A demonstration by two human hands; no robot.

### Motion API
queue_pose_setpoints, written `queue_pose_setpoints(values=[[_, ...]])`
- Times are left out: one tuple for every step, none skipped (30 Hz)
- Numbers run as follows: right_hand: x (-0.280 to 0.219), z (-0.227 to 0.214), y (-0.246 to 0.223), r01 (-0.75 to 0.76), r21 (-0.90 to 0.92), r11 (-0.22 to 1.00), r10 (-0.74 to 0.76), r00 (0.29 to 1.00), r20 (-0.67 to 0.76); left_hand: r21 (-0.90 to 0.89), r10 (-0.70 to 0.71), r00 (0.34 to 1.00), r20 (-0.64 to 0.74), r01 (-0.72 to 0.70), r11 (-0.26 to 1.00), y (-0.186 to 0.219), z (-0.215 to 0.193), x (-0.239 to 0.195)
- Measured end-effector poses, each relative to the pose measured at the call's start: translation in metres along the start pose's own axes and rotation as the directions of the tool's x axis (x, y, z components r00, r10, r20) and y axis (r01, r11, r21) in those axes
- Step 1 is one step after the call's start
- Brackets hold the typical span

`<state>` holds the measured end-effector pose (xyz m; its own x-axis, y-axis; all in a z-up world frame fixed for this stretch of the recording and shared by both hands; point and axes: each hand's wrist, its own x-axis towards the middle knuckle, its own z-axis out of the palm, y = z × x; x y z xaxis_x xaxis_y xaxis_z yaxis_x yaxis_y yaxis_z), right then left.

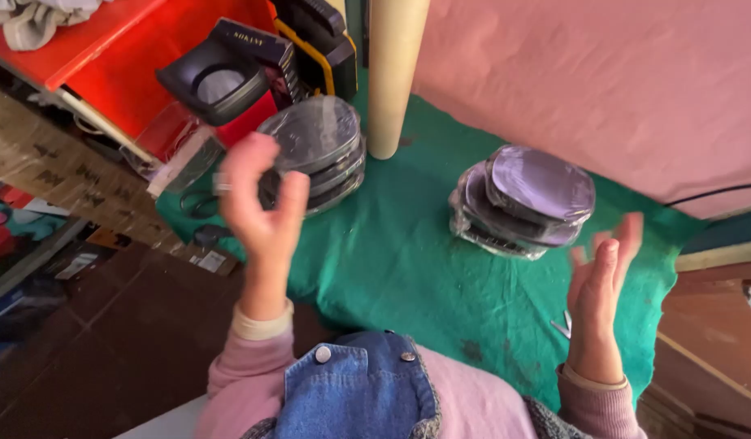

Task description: Wrapping several food containers together with plastic film.

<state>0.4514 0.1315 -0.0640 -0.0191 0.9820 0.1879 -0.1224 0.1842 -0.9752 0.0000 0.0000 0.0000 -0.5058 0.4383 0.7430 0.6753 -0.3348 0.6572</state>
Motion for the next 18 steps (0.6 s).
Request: queue_pose_setpoints(values=[[-0.007,0.012,-0.013,-0.006,0.000,1.000,0.006,1.000,-0.004,0.001,-0.003,1.000,0.007,0.003,1.000,-0.011,-0.010,-0.006],[-0.014,0.024,-0.025,0.199,-0.213,0.957,-0.204,0.979,0.000,0.023,-0.048,0.999,-0.009,0.048,0.999,-0.023,-0.019,-0.012],[-0.023,0.034,-0.038,0.379,-0.411,0.829,-0.395,0.917,0.048,0.040,-0.093,0.995,-0.021,0.094,0.995,-0.034,-0.027,-0.018],[-0.032,0.047,-0.052,0.368,-0.416,0.831,-0.388,0.921,0.039,0.038,-0.097,0.995,-0.009,0.097,0.995,-0.036,-0.033,-0.024],[-0.039,0.060,-0.067,0.507,-0.503,0.700,-0.509,0.848,0.147,0.085,-0.152,0.988,0.023,0.150,0.985,-0.038,-0.037,-0.029],[-0.046,0.073,-0.081,0.626,-0.562,0.540,-0.597,0.756,0.269,0.132,-0.207,0.977,0.053,0.199,0.971,-0.040,-0.040,-0.034],[-0.048,0.083,-0.087,0.616,-0.575,0.538,-0.596,0.761,0.258,0.123,-0.205,0.976,0.068,0.196,0.973,-0.038,-0.042,-0.034],[-0.050,0.094,-0.094,0.717,-0.575,0.394,-0.624,0.668,0.406,0.179,-0.187,0.978,0.090,0.168,0.969,-0.035,-0.042,-0.033],[-0.051,0.103,-0.100,0.803,-0.544,0.242,-0.627,0.558,0.544,0.229,-0.164,0.980,0.114,0.135,0.964,-0.033,-0.041,-0.032],[-0.055,0.105,-0.094,0.793,-0.562,0.237,-0.628,0.566,0.534,0.215,-0.158,0.979,0.129,0.128,0.968,-0.032,-0.040,-0.027],[-0.058,0.107,-0.088,0.850,-0.462,0.252,-0.566,0.517,0.642,0.248,-0.131,0.979,0.157,0.090,0.965,-0.030,-0.038,-0.023],[-0.061,0.108,-0.082,0.891,-0.358,0.278,-0.500,0.452,0.738,0.279,-0.104,0.977,0.185,0.049,0.959,-0.029,-0.037,-0.019],[-0.061,0.112,-0.086,0.887,-0.373,0.273,-0.497,0.462,0.735,0.266,-0.102,0.976,0.194,0.047,0.963,-0.032,-0.033,-0.011],[-0.061,0.116,-0.090,0.928,-0.314,0.200,-0.477,0.373,0.796,0.252,-0.094,0.965,0.245,0.031,0.967,-0.035,-0.030,-0.003],[-0.060,0.120,-0.093,0.961,-0.245,0.132,-0.447,0.278,0.850,0.240,-0.088,0.952,0.293,0.016,0.971,-0.037,-0.027,0.004],[-0.051,0.117,-0.096,0.958,-0.256,0.129,-0.443,0.286,0.850,0.230,-0.086,0.950,0.300,0.016,0.973,-0.039,-0.024,0.012],[-0.041,0.115,-0.099,0.938,-0.304,0.168,-0.455,0.347,0.820,0.252,-0.102,0.930,0.353,0.010,0.968,-0.040,-0.021,0.020],[-0.032,0.112,-0.102,0.914,-0.350,0.206,-0.466,0.406,0.786,0.273,-0.117,0.907,0.404,0.003,0.962,-0.042,-0.018,0.028]])
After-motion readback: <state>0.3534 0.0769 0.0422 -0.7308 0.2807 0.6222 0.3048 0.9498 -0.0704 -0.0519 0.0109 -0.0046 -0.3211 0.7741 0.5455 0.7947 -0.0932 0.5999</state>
